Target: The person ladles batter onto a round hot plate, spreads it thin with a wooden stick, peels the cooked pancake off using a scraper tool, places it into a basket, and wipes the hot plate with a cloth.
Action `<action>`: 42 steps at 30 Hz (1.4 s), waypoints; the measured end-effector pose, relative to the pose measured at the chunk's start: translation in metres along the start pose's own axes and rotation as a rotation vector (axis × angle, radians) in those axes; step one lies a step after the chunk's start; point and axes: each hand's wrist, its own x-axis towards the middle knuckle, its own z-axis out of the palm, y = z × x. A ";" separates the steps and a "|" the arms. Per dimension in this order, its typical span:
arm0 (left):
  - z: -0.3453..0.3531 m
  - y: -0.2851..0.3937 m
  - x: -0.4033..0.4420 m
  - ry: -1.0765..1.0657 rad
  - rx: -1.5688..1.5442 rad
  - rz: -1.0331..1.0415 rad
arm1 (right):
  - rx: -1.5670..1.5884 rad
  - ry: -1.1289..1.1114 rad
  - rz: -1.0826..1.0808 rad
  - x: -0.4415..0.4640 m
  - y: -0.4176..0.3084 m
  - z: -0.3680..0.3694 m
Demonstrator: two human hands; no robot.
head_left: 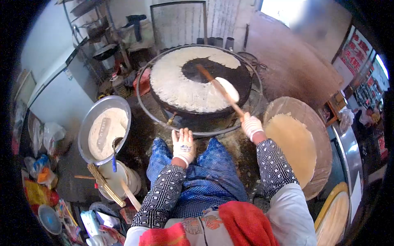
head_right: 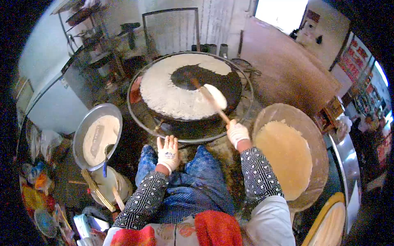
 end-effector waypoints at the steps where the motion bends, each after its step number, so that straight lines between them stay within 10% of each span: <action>1: 0.000 -0.005 -0.001 -0.008 0.032 0.014 | -0.096 0.022 -0.029 0.003 0.010 0.012; 10: -0.017 -0.037 0.004 -0.103 -0.142 -0.021 | -0.128 0.127 -0.291 -0.021 0.015 0.013; 22: -0.006 -0.083 0.014 -0.051 0.112 -0.229 | -0.118 0.087 0.109 -0.003 0.028 0.011; 27: -0.038 -0.080 0.024 -0.148 0.108 -0.343 | -0.203 0.141 -0.155 -0.012 0.008 0.019; 42: -0.021 -0.018 0.011 -0.139 0.171 -0.074 | -0.249 0.189 -0.014 0.022 0.044 0.033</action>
